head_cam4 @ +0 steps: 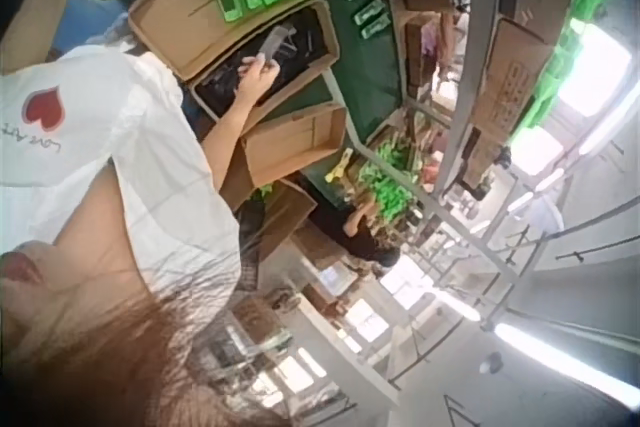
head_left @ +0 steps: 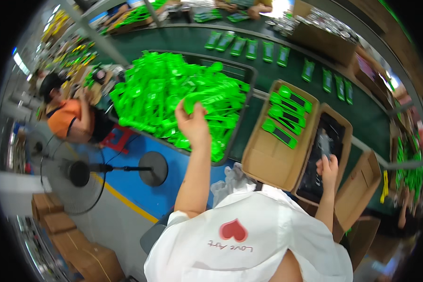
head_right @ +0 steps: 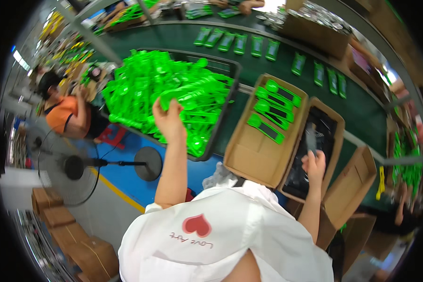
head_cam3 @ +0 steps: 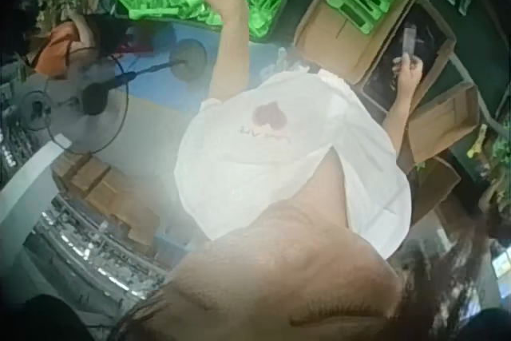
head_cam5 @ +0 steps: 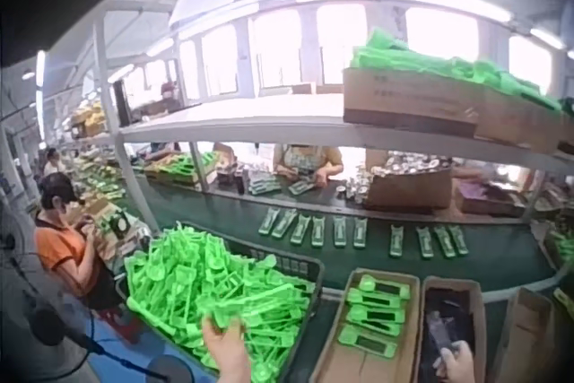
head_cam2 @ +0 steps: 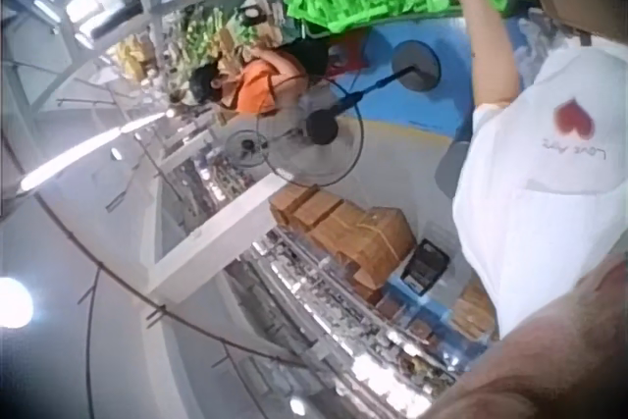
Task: The person places a box of assembled flashlight bodies onto an overhead shelf. The person then fits solar panels into plastic flashlight casings by hand and places the assembled components into a cardboard box on the assembly table.
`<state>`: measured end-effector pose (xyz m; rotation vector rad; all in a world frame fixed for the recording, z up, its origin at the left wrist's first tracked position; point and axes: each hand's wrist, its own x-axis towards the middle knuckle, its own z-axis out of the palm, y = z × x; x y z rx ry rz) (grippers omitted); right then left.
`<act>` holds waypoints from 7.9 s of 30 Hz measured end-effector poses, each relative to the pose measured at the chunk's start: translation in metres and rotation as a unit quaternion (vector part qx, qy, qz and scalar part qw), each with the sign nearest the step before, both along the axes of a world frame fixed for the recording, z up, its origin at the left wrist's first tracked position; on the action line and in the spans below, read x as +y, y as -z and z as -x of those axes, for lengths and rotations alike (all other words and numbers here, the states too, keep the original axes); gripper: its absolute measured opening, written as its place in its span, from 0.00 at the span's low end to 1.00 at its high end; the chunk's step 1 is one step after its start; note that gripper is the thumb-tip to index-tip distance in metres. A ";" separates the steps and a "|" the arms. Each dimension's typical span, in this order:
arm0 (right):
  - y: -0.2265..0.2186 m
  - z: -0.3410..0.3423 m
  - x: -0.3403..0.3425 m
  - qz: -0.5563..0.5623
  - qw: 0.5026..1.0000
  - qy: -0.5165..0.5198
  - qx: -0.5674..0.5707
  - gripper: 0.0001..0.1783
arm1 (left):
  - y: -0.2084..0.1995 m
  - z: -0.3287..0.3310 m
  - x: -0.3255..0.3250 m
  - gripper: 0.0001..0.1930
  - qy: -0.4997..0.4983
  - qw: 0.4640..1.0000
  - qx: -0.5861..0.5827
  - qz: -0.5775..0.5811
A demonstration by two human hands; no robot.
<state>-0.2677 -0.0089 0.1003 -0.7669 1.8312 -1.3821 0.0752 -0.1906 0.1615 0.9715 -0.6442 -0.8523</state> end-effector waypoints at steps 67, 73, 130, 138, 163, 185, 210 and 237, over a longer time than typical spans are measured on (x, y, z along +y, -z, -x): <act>-0.054 -0.101 -0.031 0.011 0.983 -0.095 -0.159 0.10 | 0.000 0.078 0.089 0.10 0.358 0.890 -0.278 0.054; -0.068 -0.080 -0.021 -0.016 0.980 -0.142 -0.135 0.11 | 0.008 0.047 0.055 0.14 0.445 0.876 -0.156 -0.103; 0.033 -0.062 0.018 -0.038 0.981 -0.139 0.128 0.35 | 0.062 0.152 0.073 0.12 0.562 0.475 -0.677 0.004; 0.045 0.004 0.035 -0.217 0.912 0.048 0.345 0.15 | 0.081 0.175 -0.017 0.12 0.398 0.411 -0.791 0.216; 0.029 0.020 0.012 -0.122 0.901 -0.006 0.417 0.11 | 0.060 -0.036 -0.070 0.14 0.069 0.541 -0.831 -0.106; -0.049 -0.070 -0.023 -0.006 0.952 -0.237 -0.195 0.14 | 0.031 0.037 0.056 0.12 0.574 0.746 0.299 -0.157; -0.042 -0.108 -0.028 0.100 0.986 -0.035 0.130 0.11 | 0.025 0.094 0.107 0.13 0.481 0.795 0.279 -0.243; -0.046 -0.098 -0.024 0.052 0.985 -0.159 -0.040 0.14 | 0.028 0.092 0.109 0.11 0.474 0.766 0.359 -0.245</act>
